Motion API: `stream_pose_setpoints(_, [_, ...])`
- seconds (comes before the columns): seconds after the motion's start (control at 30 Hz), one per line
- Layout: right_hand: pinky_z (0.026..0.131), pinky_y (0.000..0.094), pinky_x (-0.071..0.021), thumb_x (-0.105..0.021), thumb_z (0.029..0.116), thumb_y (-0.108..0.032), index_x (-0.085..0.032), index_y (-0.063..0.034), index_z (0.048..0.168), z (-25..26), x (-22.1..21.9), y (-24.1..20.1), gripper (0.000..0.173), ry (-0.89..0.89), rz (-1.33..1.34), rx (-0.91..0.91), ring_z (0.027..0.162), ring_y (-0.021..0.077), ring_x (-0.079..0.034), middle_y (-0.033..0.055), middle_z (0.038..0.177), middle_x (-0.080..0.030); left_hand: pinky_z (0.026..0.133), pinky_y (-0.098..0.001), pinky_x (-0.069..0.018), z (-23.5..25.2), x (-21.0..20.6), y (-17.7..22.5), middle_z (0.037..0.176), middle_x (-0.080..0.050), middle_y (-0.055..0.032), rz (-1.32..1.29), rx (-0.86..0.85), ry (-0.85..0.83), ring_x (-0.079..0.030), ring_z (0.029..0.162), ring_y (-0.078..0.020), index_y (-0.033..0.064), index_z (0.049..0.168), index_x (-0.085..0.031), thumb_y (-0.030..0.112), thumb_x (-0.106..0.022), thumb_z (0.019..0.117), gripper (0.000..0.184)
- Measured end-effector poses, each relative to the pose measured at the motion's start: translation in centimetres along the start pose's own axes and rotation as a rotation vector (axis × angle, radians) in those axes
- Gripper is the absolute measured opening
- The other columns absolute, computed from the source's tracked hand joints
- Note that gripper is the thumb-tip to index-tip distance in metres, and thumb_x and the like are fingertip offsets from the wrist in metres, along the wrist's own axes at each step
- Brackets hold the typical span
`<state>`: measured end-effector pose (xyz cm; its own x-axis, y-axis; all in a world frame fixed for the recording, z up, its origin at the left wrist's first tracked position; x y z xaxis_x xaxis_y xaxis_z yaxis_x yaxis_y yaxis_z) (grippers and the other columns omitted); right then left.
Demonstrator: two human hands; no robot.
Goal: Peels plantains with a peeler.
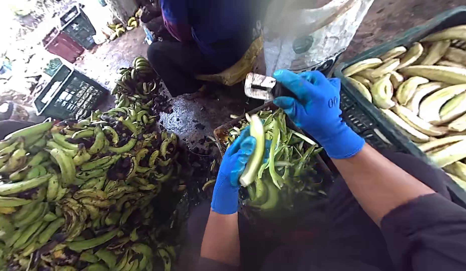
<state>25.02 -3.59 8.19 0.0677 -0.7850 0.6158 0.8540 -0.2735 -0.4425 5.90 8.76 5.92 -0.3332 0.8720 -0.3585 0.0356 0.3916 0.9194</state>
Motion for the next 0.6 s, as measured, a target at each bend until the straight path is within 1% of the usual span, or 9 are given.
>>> stream_pose_setpoints(0.07, [0.081, 0.0638, -0.0465, -0.047, 0.1001, -0.061, -0.062, -0.0261, 0.142, -0.8, 0.0, -0.8, 0.057, -0.023, 0.004, -0.029, 0.101, 0.0383, -0.067, 0.019, 0.118, -0.069, 0.078, -0.0336, -0.06, 0.8, 0.8, 0.4, 0.117, -0.07, -0.014, -0.059, -0.166, 0.075, -0.071, 0.089, -0.0197, 0.0138, 0.151, -0.039, 0.035, -0.043, 0.1048, 0.051])
stream_pose_setpoints(0.13, [0.078, 0.0597, -0.0476, -0.051, 0.0987, -0.057, -0.064, -0.026, 0.14, -3.1, -0.4, -3.4, 0.053, -0.063, 0.079, 0.108, 0.096, 0.0323, -0.067, 0.0137, 0.114, -0.07, 0.081, -0.0368, -0.0608, 1.1, 1.1, 1.2, 0.119, -0.068, -0.0106, -0.203, -0.453, 0.291, -0.07, 0.096, -0.02, 0.0152, 0.147, -0.044, 0.034, -0.039, 0.1082, 0.043])
stream_pose_setpoints(0.23, [0.083, 0.0497, -0.0443, -0.047, 0.1012, -0.059, -0.066, -0.0324, 0.136, -5.4, -0.4, -5.5, 0.048, -0.09, 0.143, 0.301, 0.095, 0.0236, -0.066, 0.0068, 0.113, -0.072, 0.092, -0.0409, -0.0592, 1.3, 0.8, 2.3, 0.125, -0.067, -0.0086, -0.336, -0.75, 0.389, -0.07, 0.108, -0.0232, 0.0176, 0.143, -0.043, 0.034, -0.039, 0.1086, 0.038])
stream_pose_setpoints(0.3, [0.081, 0.0537, -0.0449, -0.048, 0.1006, -0.058, -0.069, -0.0305, 0.133, -4.2, -0.3, -4.2, 0.048, -0.09, 0.142, 0.309, 0.094, 0.0278, -0.067, 0.01, 0.113, -0.072, 0.089, -0.0358, -0.0588, 1.1, 0.4, 1.9, 0.122, -0.068, -0.0055, -0.307, -0.597, 0.219, -0.069, 0.106, -0.019, 0.0209, 0.142, -0.047, 0.029, -0.048, 0.105, 0.038])
stream_pose_setpoints(0.37, [0.082, 0.0607, -0.0463, -0.05, 0.0995, -0.056, -0.068, -0.0285, 0.134, -1.8, -0.3, -1.8, 0.048, -0.111, 0.123, 0.241, 0.099, 0.0326, -0.068, 0.0125, 0.117, -0.071, 0.077, -0.0346, -0.0619, 0.9, 0.7, 1.5, 0.109, -0.072, -0.008, -0.109, -0.251, 0.064, -0.071, 0.091, -0.0176, 0.0165, 0.143, -0.051, 0.022, -0.054, 0.0997, 0.044])
stream_pose_setpoints(0.43, [0.083, 0.0636, -0.0467, -0.049, 0.1008, -0.057, -0.065, -0.031, 0.139, 0.0, -0.4, 0.8, 0.049, -0.128, 0.091, 0.085, 0.101, 0.0348, -0.068, 0.0141, 0.118, -0.071, 0.08, -0.0413, -0.0615, 0.9, 1.2, 1.0, 0.112, -0.07, -0.0167, 0.049, 0.004, -0.117, -0.071, 0.09, -0.0249, 0.0159, 0.153, -0.042, 0.029, -0.055, 0.1, 0.056])
stream_pose_setpoints(0.47, [0.083, 0.065, -0.0465, -0.048, 0.1009, -0.058, -0.064, -0.031, 0.14, 0.2, -0.5, 1.7, 0.05, -0.149, 0.07, -0.013, 0.103, 0.037, -0.068, 0.0159, 0.12, -0.07, 0.08, -0.0418, -0.062, 1.1, 1.2, 0.9, 0.114, -0.069, -0.0182, 0.051, 0.02, -0.155, -0.072, 0.09, -0.0264, 0.0175, 0.156, -0.037, 0.033, -0.055, 0.1005, 0.06])
stream_pose_setpoints(0.53, [0.082, 0.065, -0.0469, -0.044, 0.1009, -0.061, -0.061, -0.031, 0.143, -0.3, -0.7, 1.3, 0.054, -0.149, 0.035, -0.123, 0.102, 0.0381, -0.067, 0.0169, 0.12, -0.068, 0.076, -0.0387, -0.062, 1.7, 1.5, 1.0, 0.115, -0.07, -0.0164, -0.011, -0.12, -0.071, -0.072, 0.089, -0.0252, 0.0199, 0.155, -0.033, 0.04, -0.046, 0.1045, 0.056])
stream_pose_setpoints(0.6, [0.08, 0.0618, -0.0484, -0.051, 0.0994, -0.057, -0.062, -0.0286, 0.143, -2.5, -0.9, -1.8, 0.053, -0.074, 0.072, -0.031, 0.099, 0.0342, -0.067, 0.015, 0.117, -0.069, 0.08, -0.0347, -0.0616, 2.4, 1.4, 1.6, 0.113, -0.07, -0.0092, -0.252, -0.379, 0.183, -0.072, 0.094, -0.0195, 0.0173, 0.143, -0.045, 0.038, -0.032, 0.1092, 0.042])
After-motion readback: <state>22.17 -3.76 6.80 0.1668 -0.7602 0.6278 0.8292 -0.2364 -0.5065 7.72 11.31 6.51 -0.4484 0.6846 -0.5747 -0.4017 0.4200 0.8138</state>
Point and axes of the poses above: each hand's wrist, its own z-axis towards the middle knuckle, its own x-axis out of the back of the hand, y = z × x, the point moved 3 cm from there along z, towards the middle knuckle
